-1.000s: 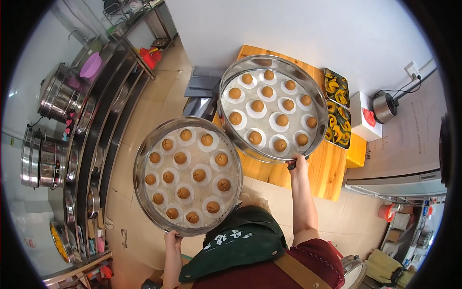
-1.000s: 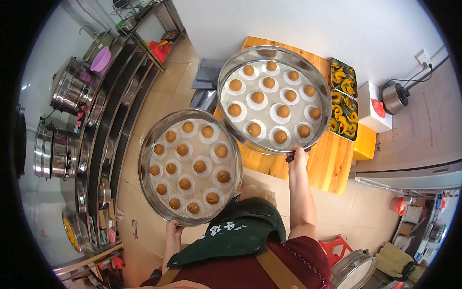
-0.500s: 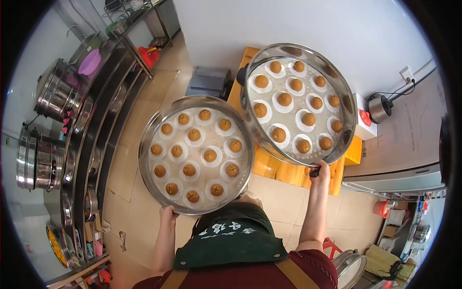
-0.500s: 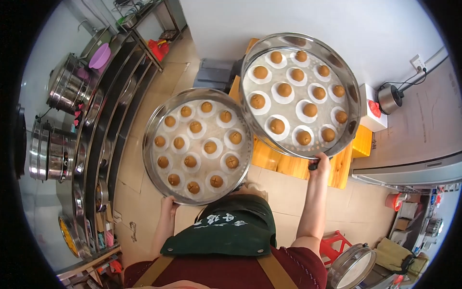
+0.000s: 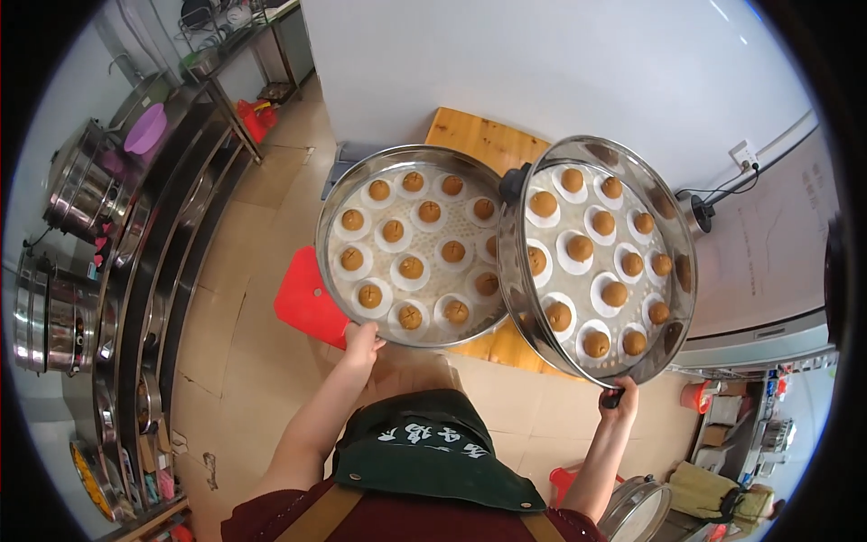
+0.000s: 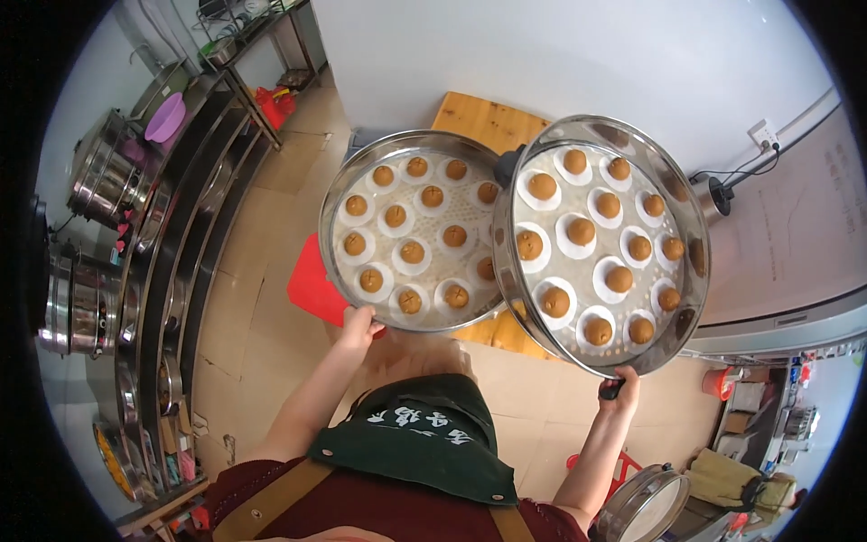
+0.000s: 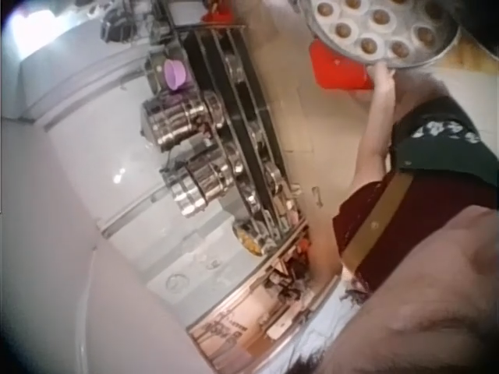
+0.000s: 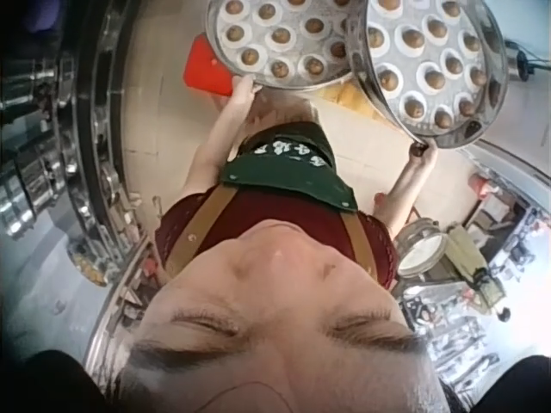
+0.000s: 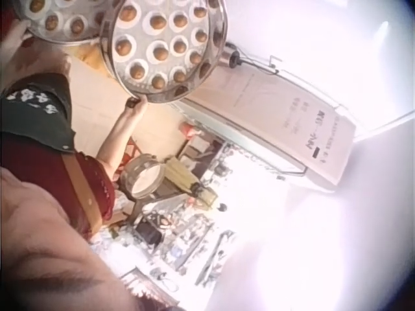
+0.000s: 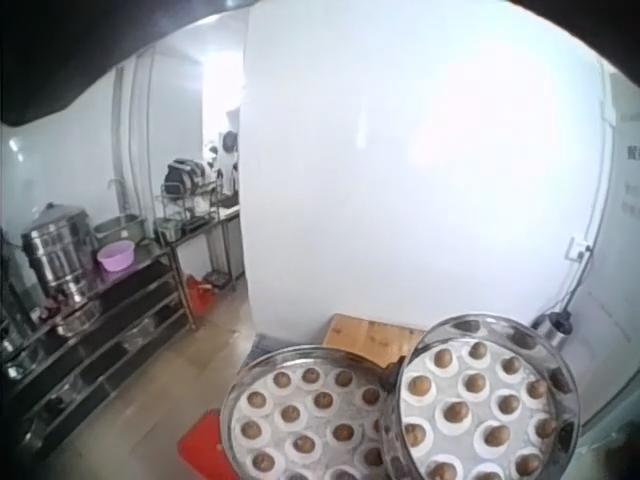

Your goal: The recorder prepares steamed buns by scoring the tops and placing them in a steamer basket.

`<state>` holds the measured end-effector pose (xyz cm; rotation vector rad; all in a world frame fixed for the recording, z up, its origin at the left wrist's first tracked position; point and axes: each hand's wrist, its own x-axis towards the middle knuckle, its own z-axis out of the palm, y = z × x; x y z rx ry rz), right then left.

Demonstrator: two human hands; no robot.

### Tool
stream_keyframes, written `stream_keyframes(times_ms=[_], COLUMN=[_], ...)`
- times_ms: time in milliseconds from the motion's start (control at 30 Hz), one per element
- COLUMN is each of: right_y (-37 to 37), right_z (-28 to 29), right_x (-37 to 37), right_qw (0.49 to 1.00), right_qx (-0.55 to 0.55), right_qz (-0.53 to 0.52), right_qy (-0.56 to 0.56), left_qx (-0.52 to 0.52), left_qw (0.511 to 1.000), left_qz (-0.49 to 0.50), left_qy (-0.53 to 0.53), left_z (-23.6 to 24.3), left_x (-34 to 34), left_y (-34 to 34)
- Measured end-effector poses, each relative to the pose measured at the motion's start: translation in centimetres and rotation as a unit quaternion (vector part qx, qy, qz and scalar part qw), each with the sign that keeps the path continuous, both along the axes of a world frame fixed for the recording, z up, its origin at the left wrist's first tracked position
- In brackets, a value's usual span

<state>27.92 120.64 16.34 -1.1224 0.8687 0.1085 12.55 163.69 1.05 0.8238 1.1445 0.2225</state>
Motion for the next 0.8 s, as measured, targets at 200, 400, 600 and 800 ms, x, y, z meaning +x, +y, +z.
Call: stream_keyframes(times_ms=[200, 400, 600, 800], right_y=[-1.5, -1.3, 2.9, 9.1], right_z=[1.8, 1.2, -0.9, -3.3], right_x=[1.4, 4.6, 7.7, 9.8], right_qw=[0.998, 0.995, 0.992, 0.984], right_qx=[-0.052, -0.090, -0.034, -0.041], right_qz=[-0.007, 0.034, 0.116, 0.171], right_qy=[-0.016, -0.034, -0.018, 0.021], left_qx=[-0.015, -0.029, 0.230, 0.067], left_qw=[0.999, 0.997, 0.973, 0.986], left_qz=[0.019, 0.052, 0.013, -0.126], left_qy=[0.038, 0.041, -0.003, -0.083], left_z=[-2.6, -0.9, 8.1, 13.5], left_x=[10.0, 13.1, 14.0, 15.4], left_y=[-3.4, -8.8, -6.1, -3.6])
